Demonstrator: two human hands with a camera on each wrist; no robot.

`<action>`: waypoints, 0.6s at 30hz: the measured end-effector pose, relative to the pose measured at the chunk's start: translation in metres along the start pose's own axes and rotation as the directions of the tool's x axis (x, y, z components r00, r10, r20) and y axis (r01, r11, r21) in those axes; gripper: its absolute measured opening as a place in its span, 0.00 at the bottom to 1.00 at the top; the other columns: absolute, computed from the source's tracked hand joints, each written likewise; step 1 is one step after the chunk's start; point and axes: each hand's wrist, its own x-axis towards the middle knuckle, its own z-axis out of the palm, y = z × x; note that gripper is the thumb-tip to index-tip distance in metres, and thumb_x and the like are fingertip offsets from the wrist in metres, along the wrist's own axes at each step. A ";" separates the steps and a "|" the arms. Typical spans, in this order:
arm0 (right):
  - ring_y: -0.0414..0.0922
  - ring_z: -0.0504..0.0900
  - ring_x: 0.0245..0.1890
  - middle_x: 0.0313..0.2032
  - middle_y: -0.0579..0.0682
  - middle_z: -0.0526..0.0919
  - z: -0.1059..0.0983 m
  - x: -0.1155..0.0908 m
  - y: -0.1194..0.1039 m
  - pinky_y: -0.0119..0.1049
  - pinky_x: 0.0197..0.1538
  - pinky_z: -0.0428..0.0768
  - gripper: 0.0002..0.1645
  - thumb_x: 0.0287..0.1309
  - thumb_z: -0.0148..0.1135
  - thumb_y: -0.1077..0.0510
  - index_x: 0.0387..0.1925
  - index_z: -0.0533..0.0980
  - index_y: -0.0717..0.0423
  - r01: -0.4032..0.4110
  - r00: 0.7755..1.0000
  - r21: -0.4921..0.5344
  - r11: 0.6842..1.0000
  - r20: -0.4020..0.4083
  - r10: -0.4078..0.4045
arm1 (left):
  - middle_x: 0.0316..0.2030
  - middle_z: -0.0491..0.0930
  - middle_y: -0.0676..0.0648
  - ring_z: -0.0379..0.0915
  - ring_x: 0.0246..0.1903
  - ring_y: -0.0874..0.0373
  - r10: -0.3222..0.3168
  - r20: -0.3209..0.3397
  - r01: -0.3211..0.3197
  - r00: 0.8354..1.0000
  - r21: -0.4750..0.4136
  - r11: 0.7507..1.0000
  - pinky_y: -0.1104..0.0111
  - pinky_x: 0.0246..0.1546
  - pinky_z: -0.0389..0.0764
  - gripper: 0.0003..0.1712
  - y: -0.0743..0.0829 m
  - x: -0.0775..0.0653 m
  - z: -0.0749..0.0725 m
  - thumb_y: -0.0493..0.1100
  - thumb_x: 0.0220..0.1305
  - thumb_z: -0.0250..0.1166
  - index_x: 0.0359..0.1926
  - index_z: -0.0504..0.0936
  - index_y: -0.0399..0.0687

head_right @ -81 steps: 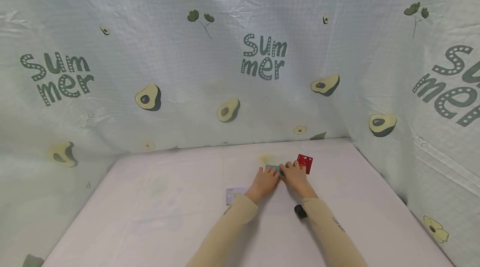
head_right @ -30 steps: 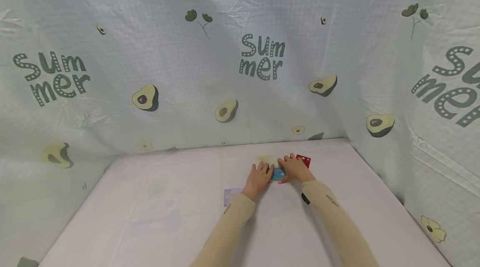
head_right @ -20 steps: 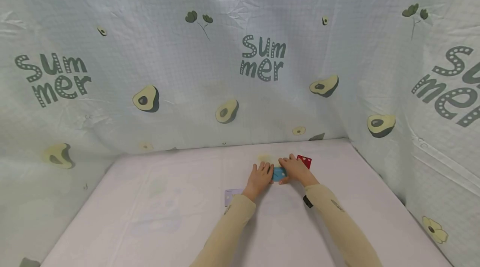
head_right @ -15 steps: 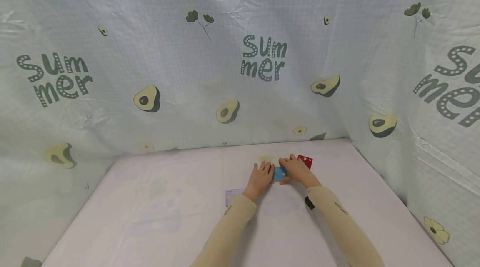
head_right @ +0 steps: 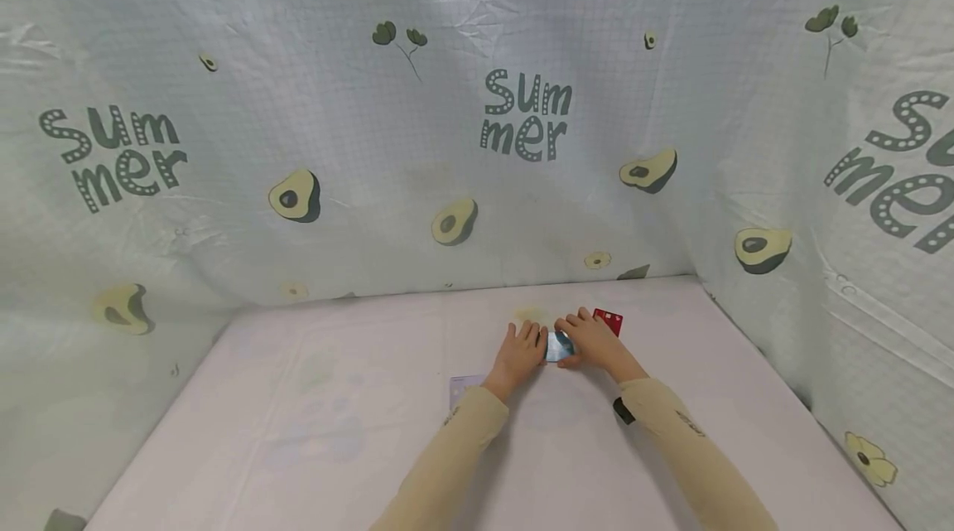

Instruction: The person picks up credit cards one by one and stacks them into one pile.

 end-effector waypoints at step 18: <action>0.43 0.65 0.32 0.31 0.46 0.77 0.005 -0.008 0.001 0.38 0.31 0.68 0.33 0.33 0.68 0.36 0.40 0.75 0.51 0.045 0.994 -0.095 0.994 -0.091 -0.053 | 0.57 0.67 0.58 0.56 0.57 0.63 0.103 -0.062 -0.098 0.993 0.084 0.992 0.63 0.56 0.62 0.22 0.001 -0.003 -0.005 0.48 0.70 0.36 0.61 0.64 0.56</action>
